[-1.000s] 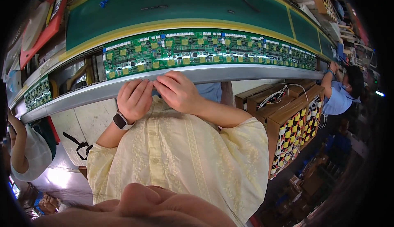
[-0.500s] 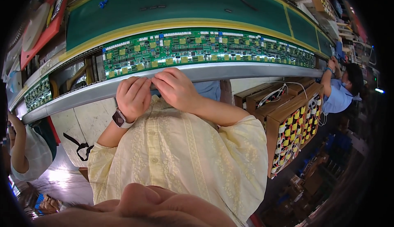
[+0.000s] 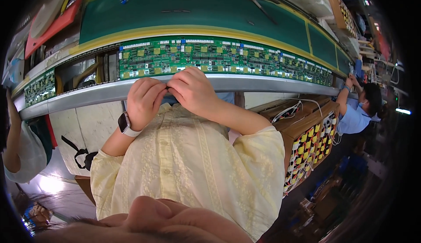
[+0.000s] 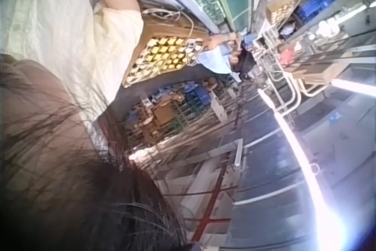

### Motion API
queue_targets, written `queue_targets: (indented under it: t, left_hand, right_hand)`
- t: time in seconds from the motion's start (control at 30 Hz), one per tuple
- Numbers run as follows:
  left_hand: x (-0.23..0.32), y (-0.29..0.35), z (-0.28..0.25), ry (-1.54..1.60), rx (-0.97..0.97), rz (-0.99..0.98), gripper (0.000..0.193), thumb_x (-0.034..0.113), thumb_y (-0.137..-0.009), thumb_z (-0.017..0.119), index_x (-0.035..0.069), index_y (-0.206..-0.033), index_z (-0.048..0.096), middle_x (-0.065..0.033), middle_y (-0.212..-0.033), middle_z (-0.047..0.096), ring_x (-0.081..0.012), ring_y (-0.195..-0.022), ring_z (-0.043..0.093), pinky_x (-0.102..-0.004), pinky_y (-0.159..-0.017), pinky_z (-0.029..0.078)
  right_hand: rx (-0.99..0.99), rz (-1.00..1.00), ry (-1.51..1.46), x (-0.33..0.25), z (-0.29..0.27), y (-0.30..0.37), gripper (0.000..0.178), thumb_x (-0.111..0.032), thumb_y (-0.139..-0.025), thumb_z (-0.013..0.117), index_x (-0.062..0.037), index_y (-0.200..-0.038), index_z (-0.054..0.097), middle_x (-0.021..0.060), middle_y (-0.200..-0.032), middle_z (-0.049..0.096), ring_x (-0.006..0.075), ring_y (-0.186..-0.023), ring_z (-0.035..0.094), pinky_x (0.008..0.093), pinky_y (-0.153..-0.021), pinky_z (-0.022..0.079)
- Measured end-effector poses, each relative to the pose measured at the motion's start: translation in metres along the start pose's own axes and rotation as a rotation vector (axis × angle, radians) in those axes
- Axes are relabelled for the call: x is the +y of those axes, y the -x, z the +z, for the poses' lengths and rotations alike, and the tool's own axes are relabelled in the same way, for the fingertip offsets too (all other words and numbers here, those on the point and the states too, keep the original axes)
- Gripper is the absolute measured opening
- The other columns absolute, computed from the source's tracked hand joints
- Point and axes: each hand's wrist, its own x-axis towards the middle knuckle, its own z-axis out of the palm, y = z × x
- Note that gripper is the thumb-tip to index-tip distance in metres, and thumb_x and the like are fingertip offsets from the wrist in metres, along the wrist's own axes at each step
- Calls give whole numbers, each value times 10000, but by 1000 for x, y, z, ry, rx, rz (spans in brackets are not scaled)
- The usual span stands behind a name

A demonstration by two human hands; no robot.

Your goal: The person assembles electronic components onto printed circuit boards by hand, taking components from plastic bins and placing them onto PCBs that are moving along a conveyor belt.

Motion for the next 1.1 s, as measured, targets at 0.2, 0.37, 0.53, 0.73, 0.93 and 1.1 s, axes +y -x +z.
queue_targets:
  t: [0.2, 0.37, 0.53, 0.73, 0.93, 1.1]
  left_hand:
    - [-4, 1, -3, 34, 37, -56, 184, 54, -733, 735, 41, -902, 663, -66, -882, 639, -264, -803, 609, -378, -726, 500]
    - [-11, 1, -25, -78, 111, -95, 243, 36, -752, 733, 14, -977, 645, -108, -968, 661, -301, -867, 628, -389, -742, 512]
    - [-34, 12, -33, -311, 135, -122, 231, 81, -781, 710, 26, -996, 644, -105, -998, 665, -304, -903, 636, -395, -780, 518]
    - [-40, 13, -32, -333, 150, -103, 182, 143, -802, 699, 40, -945, 654, -91, -962, 654, -258, -873, 637, -373, -737, 514]
    - [-41, 14, -32, -315, 154, -113, 178, 153, -805, 694, 40, -937, 659, -84, -954, 656, -248, -882, 636, -362, -739, 512]
    - [-42, 16, -31, -273, 151, -128, 197, 123, -789, 695, 36, -961, 660, -94, -978, 665, -269, -886, 647, -374, -746, 520]
  right_hand:
    - [-106, -65, 10, 0, -5, -17, 209, -55, -710, 775, -58, -893, 675, 60, -880, 639, 257, -807, 611, 380, -737, 480]
    - [-130, -74, 157, 12, -6, -56, 127, -96, -770, 741, -62, -866, 664, 65, -874, 640, 265, -817, 614, 382, -741, 482]
    - [-147, -62, 198, 25, 8, -70, 108, -98, -772, 742, -78, -856, 676, 56, -840, 619, 261, -812, 603, 377, -745, 481]
    - [-267, -17, 325, 18, 9, -77, 82, -104, -775, 733, -86, -834, 679, 42, -806, 623, 249, -789, 608, 376, -742, 479]
    - [-336, -121, 428, 15, 8, -84, 88, -88, -754, 732, -79, -800, 658, 34, -780, 629, 231, -763, 613, 366, -739, 471]
    - [-303, -164, 372, 16, 7, -86, 122, -64, -734, 742, -74, -807, 644, 41, -793, 625, 236, -758, 607, 366, -744, 467]
